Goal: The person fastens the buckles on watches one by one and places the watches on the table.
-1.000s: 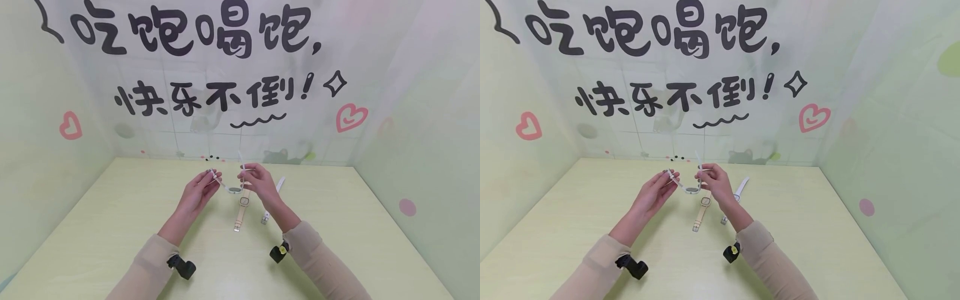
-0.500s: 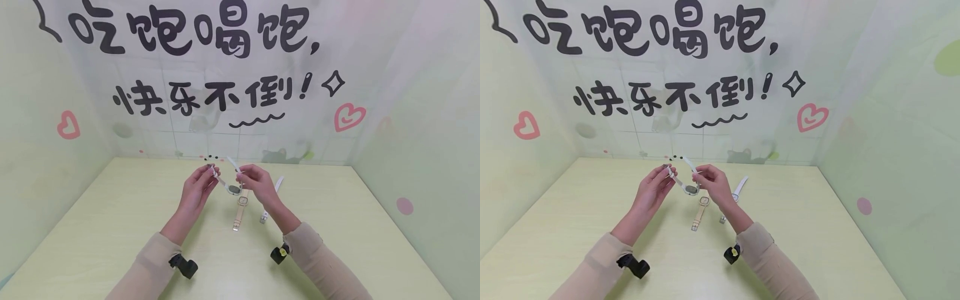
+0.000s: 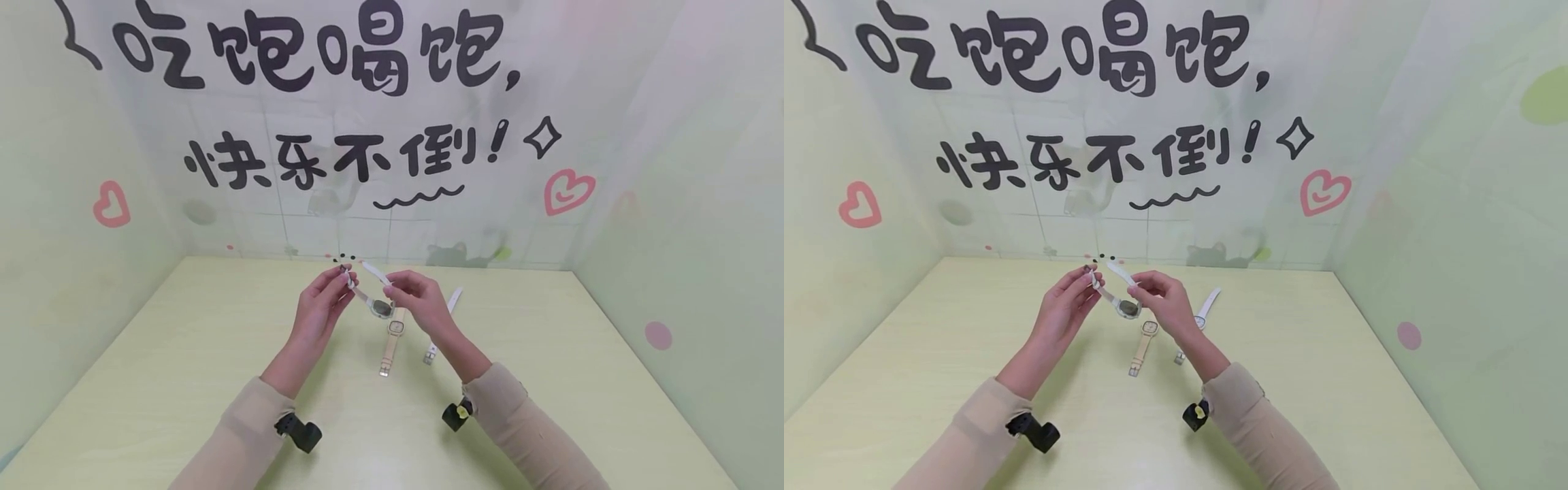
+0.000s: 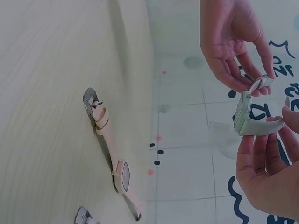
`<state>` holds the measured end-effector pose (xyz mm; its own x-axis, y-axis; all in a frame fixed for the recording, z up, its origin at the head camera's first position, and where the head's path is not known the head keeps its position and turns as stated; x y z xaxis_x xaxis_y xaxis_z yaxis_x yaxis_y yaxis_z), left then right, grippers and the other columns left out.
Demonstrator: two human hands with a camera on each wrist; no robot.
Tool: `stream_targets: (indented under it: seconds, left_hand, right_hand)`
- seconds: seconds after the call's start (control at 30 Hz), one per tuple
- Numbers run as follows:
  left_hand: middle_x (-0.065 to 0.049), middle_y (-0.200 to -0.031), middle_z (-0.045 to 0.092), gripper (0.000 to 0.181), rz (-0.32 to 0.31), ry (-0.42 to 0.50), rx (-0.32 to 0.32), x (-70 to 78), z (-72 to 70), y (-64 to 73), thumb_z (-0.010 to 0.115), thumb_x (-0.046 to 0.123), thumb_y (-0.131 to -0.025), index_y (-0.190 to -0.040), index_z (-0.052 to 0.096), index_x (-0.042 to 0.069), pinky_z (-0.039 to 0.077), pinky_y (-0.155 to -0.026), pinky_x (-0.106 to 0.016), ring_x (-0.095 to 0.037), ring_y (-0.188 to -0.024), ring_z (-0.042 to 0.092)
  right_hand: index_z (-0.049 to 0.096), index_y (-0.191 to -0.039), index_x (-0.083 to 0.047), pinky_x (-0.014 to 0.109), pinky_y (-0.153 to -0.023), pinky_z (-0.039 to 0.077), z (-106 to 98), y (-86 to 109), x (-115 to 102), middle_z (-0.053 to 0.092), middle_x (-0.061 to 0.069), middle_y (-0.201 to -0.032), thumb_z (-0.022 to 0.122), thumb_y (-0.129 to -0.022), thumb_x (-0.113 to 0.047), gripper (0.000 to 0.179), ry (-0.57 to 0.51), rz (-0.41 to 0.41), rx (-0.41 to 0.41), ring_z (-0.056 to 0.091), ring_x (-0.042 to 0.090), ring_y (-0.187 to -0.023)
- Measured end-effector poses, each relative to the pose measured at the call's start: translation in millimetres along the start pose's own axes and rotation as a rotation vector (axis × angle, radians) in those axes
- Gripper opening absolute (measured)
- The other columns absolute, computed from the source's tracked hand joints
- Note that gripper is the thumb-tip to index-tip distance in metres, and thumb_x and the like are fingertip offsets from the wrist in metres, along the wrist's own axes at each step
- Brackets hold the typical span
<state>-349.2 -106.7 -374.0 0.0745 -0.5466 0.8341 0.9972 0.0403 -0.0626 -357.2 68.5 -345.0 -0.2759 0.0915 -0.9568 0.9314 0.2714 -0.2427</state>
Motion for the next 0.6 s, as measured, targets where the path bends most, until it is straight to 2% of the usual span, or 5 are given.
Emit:
stream_targets:
  seconds: [0.17, 0.23, 0.33, 0.5, 0.6]
  left_hand:
    - [0.006, -0.097, 0.075, 0.02, 0.007, -0.013, 0.002, 2.0, -0.9, 1.3, 0.06, 0.007, -0.098, -0.096, 0.073, 0.022, 0.055, -0.096, -0.023, -0.007, -0.098, 0.07]
    - [0.007, -0.097, 0.075, 0.022, 0.007, -0.015, 0.005, 2.1, -1.0, 1.3, 0.06, 0.006, -0.098, -0.095, 0.074, 0.022, 0.056, -0.095, -0.023, -0.008, -0.098, 0.071]
    - [0.008, -0.097, 0.075, 0.025, 0.01, -0.019, 0.006, 2.5, -0.5, 1.0, 0.059, 0.004, -0.099, -0.092, 0.075, 0.023, 0.056, -0.094, -0.022, -0.007, -0.097, 0.071]
    - [0.009, -0.099, 0.075, 0.028, 0.018, -0.028, -0.002, 3.2, 1.2, 1.2, 0.058, 0.003, -0.099, -0.089, 0.075, 0.023, 0.057, -0.092, -0.021, -0.006, -0.095, 0.071]
    - [0.007, -0.104, 0.075, 0.026, 0.019, -0.034, -0.008, 2.9, 2.2, 1.9, 0.058, 0.003, -0.098, -0.091, 0.075, 0.022, 0.056, -0.094, -0.022, -0.008, -0.098, 0.07]
  right_hand:
    - [0.069, -0.117, 0.001, 0.033, -0.081, 0.06, -0.1, -0.4, -0.7, 0.068, -0.004, -0.089, 0.066, -0.094, -0.009, 0.025, 0.032, -0.01, 0.006, 0.063, 0.036, -0.093]
    - [0.069, -0.117, 0.001, 0.037, -0.083, 0.06, -0.6, -0.3, -0.7, 0.068, -0.003, -0.089, 0.066, -0.094, -0.009, 0.025, 0.042, -0.013, 0.006, 0.063, 0.039, -0.094]
    - [0.069, -0.117, 0.001, 0.041, -0.084, 0.06, -1.3, 0.0, -0.3, 0.068, -0.003, -0.089, 0.067, -0.094, -0.009, 0.025, 0.052, -0.014, 0.005, 0.063, 0.038, -0.093]
    - [0.07, -0.116, 0.001, 0.029, -0.08, 0.059, -2.7, 0.4, -0.4, 0.069, 0.0, -0.091, 0.067, -0.093, -0.009, 0.025, 0.068, -0.024, 0.006, 0.063, 0.037, -0.093]
    - [0.071, -0.116, 0.0, 0.027, -0.079, 0.057, -3.5, 1.1, -1.1, 0.07, 0.005, -0.093, 0.068, -0.093, -0.009, 0.025, 0.087, -0.03, 0.007, 0.063, 0.028, -0.09]
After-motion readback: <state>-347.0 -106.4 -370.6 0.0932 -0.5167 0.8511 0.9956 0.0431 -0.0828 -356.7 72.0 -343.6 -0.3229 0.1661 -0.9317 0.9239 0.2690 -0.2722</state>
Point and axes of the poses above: each hand's wrist, its own y-axis away from the middle knuckle, its own z-axis out of the palm, x = y × z, the point moved 9 cm from there along -y, towards the middle knuckle
